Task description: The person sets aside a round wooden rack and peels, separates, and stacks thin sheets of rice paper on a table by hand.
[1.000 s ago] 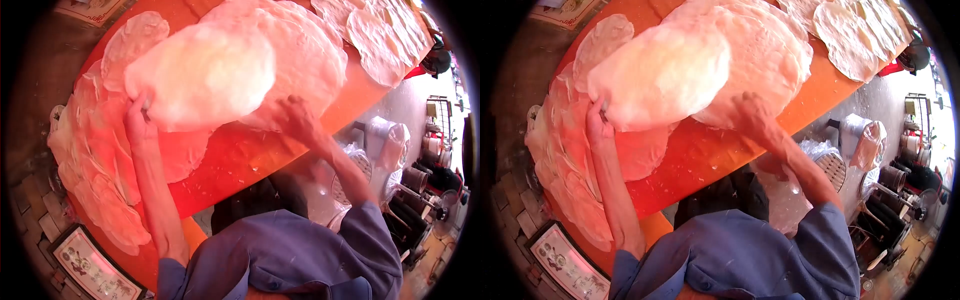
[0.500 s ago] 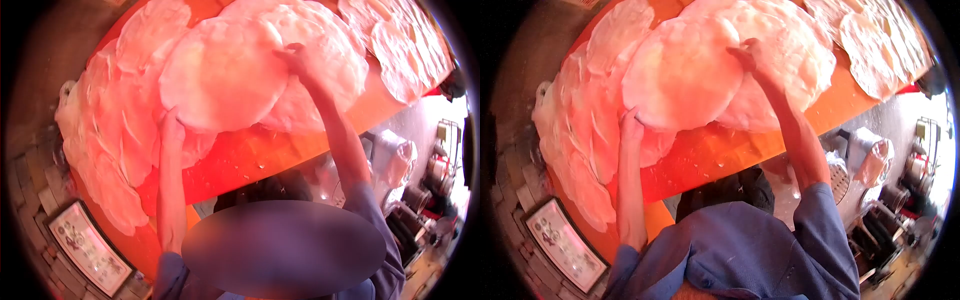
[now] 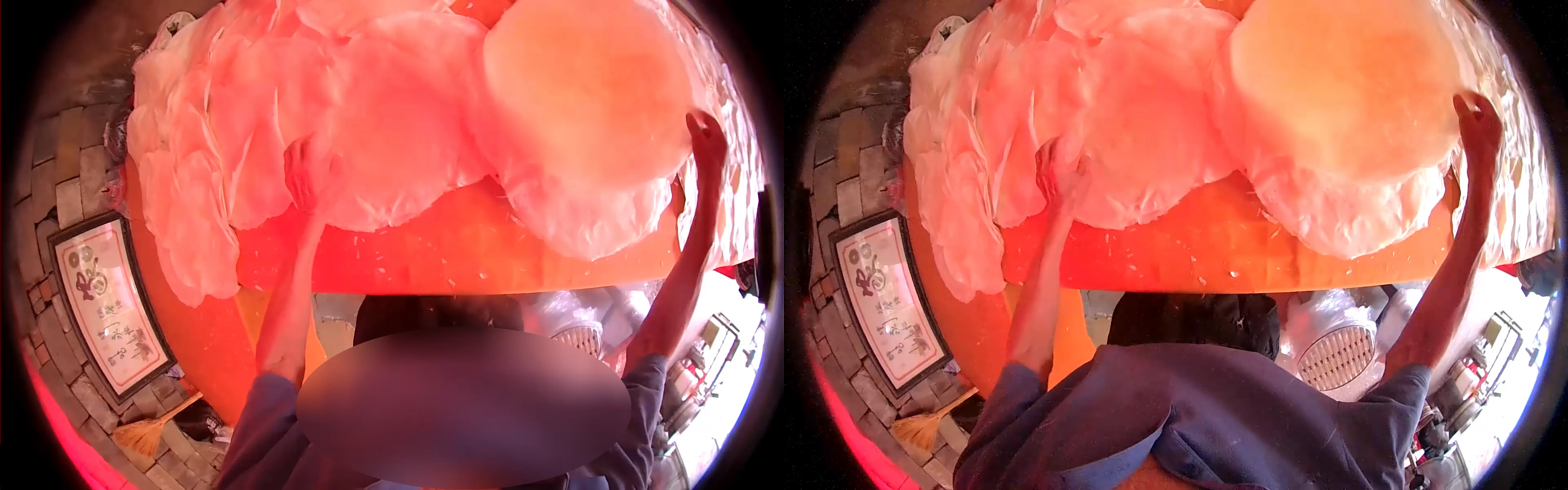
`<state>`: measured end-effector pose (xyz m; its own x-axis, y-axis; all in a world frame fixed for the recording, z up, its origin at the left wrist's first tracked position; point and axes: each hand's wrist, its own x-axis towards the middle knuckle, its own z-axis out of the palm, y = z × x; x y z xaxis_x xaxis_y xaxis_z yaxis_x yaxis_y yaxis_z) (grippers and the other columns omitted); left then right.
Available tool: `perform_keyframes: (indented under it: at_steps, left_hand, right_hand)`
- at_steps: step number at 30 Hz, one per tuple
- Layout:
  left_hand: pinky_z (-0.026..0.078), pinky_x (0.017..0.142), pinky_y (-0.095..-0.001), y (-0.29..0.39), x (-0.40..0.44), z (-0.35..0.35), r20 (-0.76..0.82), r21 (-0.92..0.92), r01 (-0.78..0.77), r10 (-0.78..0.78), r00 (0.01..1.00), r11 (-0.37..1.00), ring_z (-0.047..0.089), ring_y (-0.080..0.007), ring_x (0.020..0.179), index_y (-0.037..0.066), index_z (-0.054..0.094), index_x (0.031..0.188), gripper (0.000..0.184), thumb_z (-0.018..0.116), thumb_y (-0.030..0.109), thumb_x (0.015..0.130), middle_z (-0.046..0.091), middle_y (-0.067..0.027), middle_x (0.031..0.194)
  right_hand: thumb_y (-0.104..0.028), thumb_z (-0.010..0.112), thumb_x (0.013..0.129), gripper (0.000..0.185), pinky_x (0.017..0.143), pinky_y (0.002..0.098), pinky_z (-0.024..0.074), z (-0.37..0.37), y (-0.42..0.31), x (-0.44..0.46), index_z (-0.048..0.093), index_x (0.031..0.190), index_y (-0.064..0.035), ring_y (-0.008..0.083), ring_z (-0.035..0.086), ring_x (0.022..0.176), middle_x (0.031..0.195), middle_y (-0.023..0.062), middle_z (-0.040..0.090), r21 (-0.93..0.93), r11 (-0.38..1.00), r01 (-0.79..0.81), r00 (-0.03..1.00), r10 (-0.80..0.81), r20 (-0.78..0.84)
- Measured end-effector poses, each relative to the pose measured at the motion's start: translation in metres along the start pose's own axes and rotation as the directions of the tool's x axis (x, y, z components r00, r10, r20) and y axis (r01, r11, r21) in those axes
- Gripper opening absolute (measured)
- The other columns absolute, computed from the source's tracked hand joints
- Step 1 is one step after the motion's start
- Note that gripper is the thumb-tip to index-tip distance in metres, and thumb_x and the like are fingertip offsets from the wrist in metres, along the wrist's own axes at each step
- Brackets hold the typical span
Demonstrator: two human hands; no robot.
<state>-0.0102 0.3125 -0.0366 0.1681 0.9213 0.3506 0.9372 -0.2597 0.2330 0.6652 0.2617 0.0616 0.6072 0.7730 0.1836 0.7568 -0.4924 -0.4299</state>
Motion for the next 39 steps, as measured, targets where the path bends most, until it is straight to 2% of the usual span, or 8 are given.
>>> perform_keyframes:
  at_steps: [2,4,6,14,25,29,33,39]
  left_hand:
    - [0.044,0.094,-0.0436,-0.018,0.003,0.010,0.037,-0.023,-0.008,0.009,0.999,1.000,0.051,-0.0335,0.112,0.002,0.055,0.120,0.050,0.070,0.014,0.074,0.056,-0.0143,0.116]
    - [0.043,0.092,-0.0446,-0.028,0.015,0.024,0.087,-0.052,-0.035,0.040,0.995,0.998,0.049,-0.0343,0.112,0.003,0.053,0.123,0.057,0.070,0.013,0.069,0.054,-0.0149,0.116]
    - [0.043,0.094,-0.0445,-0.030,0.023,0.030,0.093,-0.041,-0.031,0.034,0.995,0.999,0.048,-0.0343,0.114,0.003,0.051,0.125,0.056,0.068,0.014,0.073,0.053,-0.0159,0.119]
    - [0.044,0.087,-0.0375,-0.059,0.050,0.039,0.122,-0.111,-0.038,0.051,0.991,0.993,0.051,-0.0257,0.105,0.001,0.053,0.124,0.047,0.064,0.011,0.079,0.056,-0.0115,0.114]
    - [0.047,0.075,-0.0248,-0.156,0.096,-0.087,0.120,-0.639,0.230,-0.201,0.972,0.734,0.057,-0.0105,0.086,-0.003,0.058,0.119,0.035,0.062,0.005,0.085,0.063,-0.0025,0.103]
    - [0.047,0.074,-0.0224,-0.100,0.105,-0.149,0.164,-0.725,0.245,-0.184,0.969,0.644,0.056,-0.0084,0.086,-0.005,0.057,0.119,0.036,0.059,0.002,0.084,0.062,-0.0025,0.104]
    - [0.045,0.070,-0.0207,-0.041,0.109,-0.154,0.279,-0.733,0.258,-0.067,0.958,0.630,0.055,-0.0070,0.081,-0.003,0.058,0.118,0.036,0.056,-0.003,0.082,0.061,-0.0003,0.099]
    - [0.045,0.084,-0.0234,0.056,0.130,-0.152,0.381,-0.887,0.321,0.133,0.915,0.331,0.057,-0.0113,0.099,-0.005,0.052,0.126,0.045,0.059,-0.001,0.083,0.061,-0.0060,0.113]
  right_hand:
    - [-0.037,0.068,0.086,0.044,0.077,0.0264,0.0482,-0.003,-0.061,-0.054,0.064,0.113,-0.0019,0.0168,0.057,0.071,0.086,0.0041,0.065,-0.460,0.887,0.029,0.942,-0.178,-0.285]
    - [-0.025,0.061,0.090,0.033,0.080,0.0303,0.0503,0.045,-0.103,-0.085,0.060,0.115,-0.0029,0.0224,0.064,0.082,0.095,0.0078,0.068,-0.004,0.946,0.323,0.928,-0.318,-0.195]
    - [-0.018,0.069,0.084,0.036,0.079,0.0313,0.0514,0.093,-0.184,-0.142,0.060,0.114,0.0003,0.0201,0.065,0.086,0.097,0.0098,0.067,0.643,0.766,-0.014,0.901,-0.269,0.340]
    - [-0.030,0.070,0.073,0.034,0.069,0.0410,0.0488,0.221,-0.330,-0.187,0.065,0.091,-0.0021,0.0357,0.063,0.081,0.081,0.0173,0.065,0.355,0.883,0.307,0.885,-0.402,0.236]
    - [-0.010,0.067,0.082,0.008,0.071,0.0284,0.0513,0.078,-0.340,-0.126,0.071,0.085,-0.0027,0.0113,0.064,0.076,0.080,0.0032,0.071,0.519,0.807,0.282,0.759,-0.519,0.394]
    - [-0.015,0.065,0.086,0.013,0.054,0.0268,0.0490,-0.041,-0.308,-0.046,0.064,0.084,-0.0022,0.0119,0.062,0.062,0.070,0.0030,0.063,0.732,0.476,0.487,0.741,-0.668,-0.059]
    - [-0.013,0.060,0.086,0.014,0.061,0.0331,0.0509,-0.111,-0.328,-0.063,0.066,0.090,-0.0005,0.0210,0.064,0.069,0.075,0.0091,0.066,-0.360,0.603,0.712,0.495,-0.794,-0.352]
    - [-0.013,0.056,0.087,0.029,0.071,0.0385,0.0512,0.028,-0.204,-0.100,0.066,0.114,-0.0132,0.0243,0.066,0.081,0.088,0.0152,0.068,-0.446,0.733,0.514,0.850,-0.506,0.149]
